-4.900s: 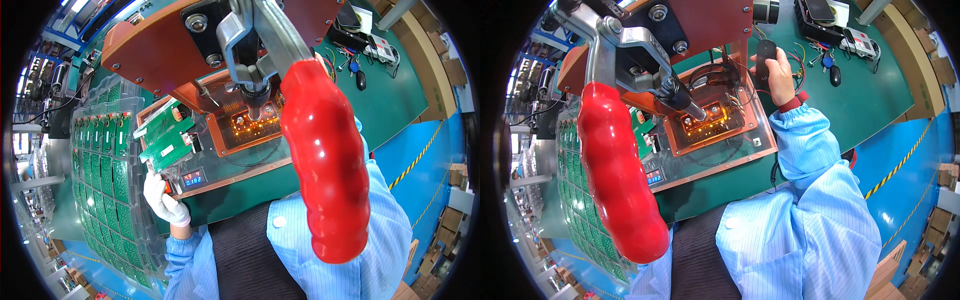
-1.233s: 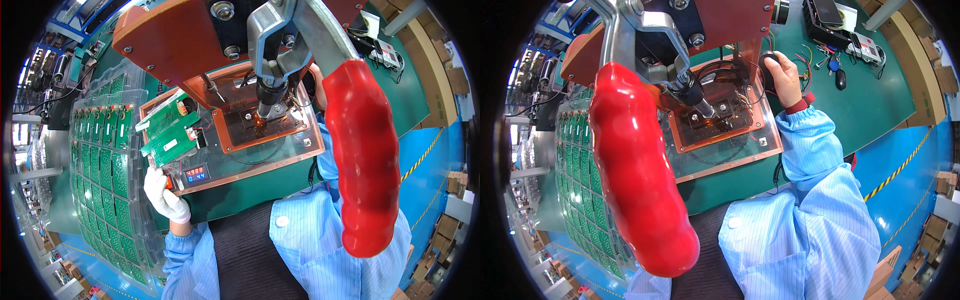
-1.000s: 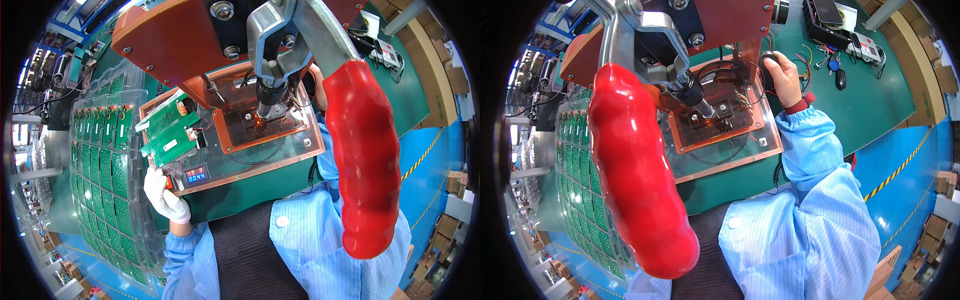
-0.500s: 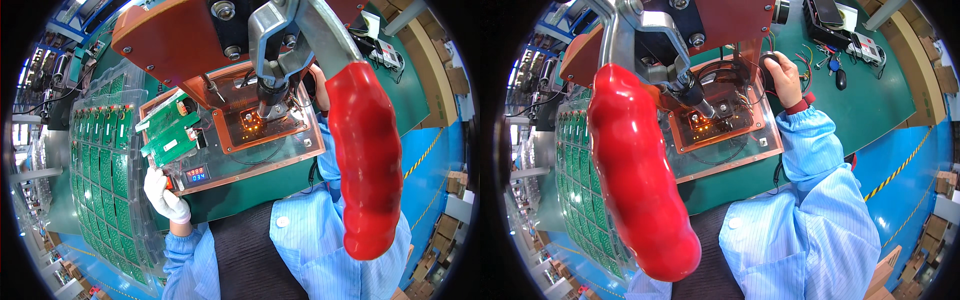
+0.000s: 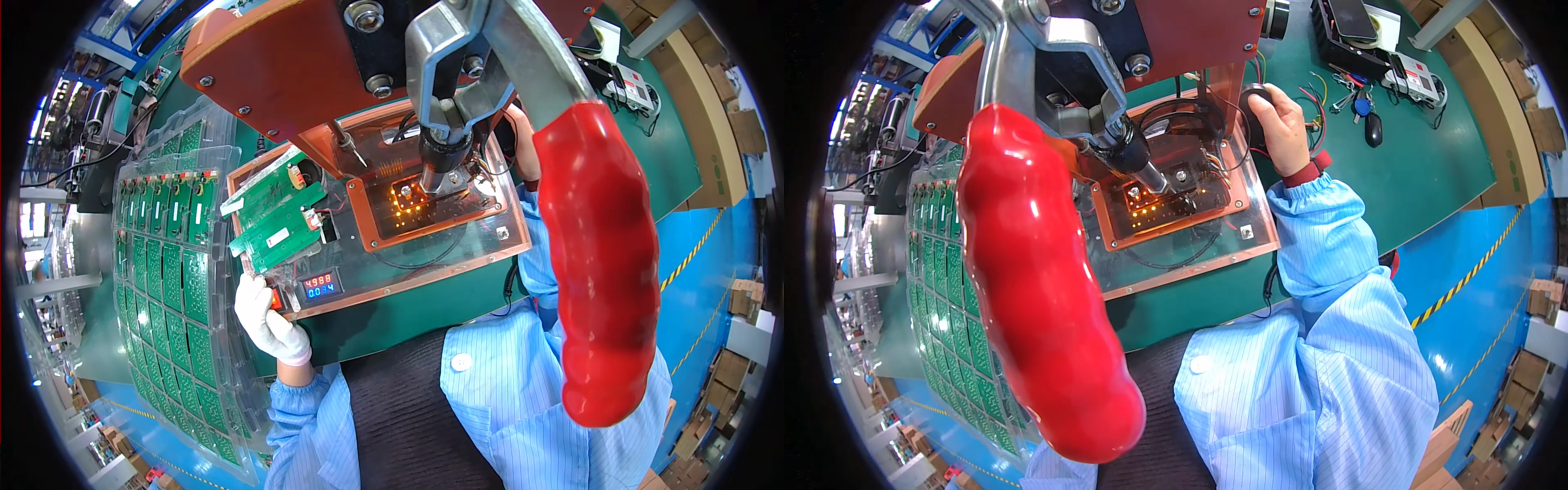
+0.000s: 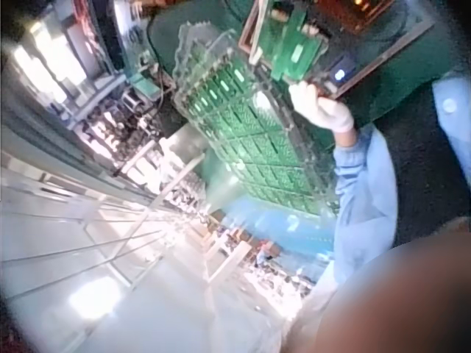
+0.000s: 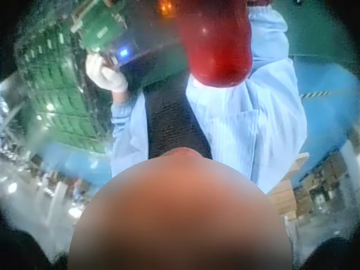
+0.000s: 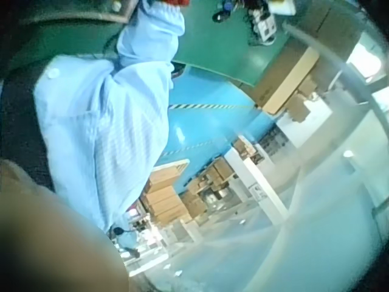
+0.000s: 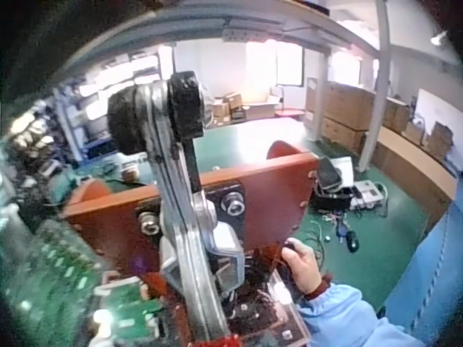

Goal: Using a manual press to assemble components onto printed circuit boards.

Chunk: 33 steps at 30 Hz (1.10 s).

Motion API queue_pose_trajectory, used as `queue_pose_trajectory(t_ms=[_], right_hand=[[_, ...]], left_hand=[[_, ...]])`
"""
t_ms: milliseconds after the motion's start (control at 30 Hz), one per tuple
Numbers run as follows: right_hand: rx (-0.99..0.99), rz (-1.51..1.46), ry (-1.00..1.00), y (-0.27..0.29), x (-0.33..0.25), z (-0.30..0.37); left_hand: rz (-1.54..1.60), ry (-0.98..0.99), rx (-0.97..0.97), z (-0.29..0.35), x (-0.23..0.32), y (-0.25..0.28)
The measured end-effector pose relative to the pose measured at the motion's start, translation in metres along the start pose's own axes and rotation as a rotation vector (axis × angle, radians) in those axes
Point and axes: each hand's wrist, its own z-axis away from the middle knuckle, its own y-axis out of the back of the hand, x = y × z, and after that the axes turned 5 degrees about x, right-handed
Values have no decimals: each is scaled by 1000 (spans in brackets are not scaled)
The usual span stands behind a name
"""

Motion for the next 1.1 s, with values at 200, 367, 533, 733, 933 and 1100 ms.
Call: queue_pose_trajectory(t_ms=[200,367,533,733,933,1100], right_hand=[[3,27,-17,1,1,0],[14,7,-33,0,-1,1],[2,10,-21,1,1,0],[16,-2,-10,1,4,-1],[11,4,-14,1,2,0],[19,13,-24,1,1,0]], left_hand=[[-3,0,-5,0,0,0],[-7,6,-9,0,0,1],[-4,4,-11,0,0,1],[-2,5,-7,1,0,1],[-9,-2,-6,0,1,1],[-8,-4,-5,-1,0,0]])
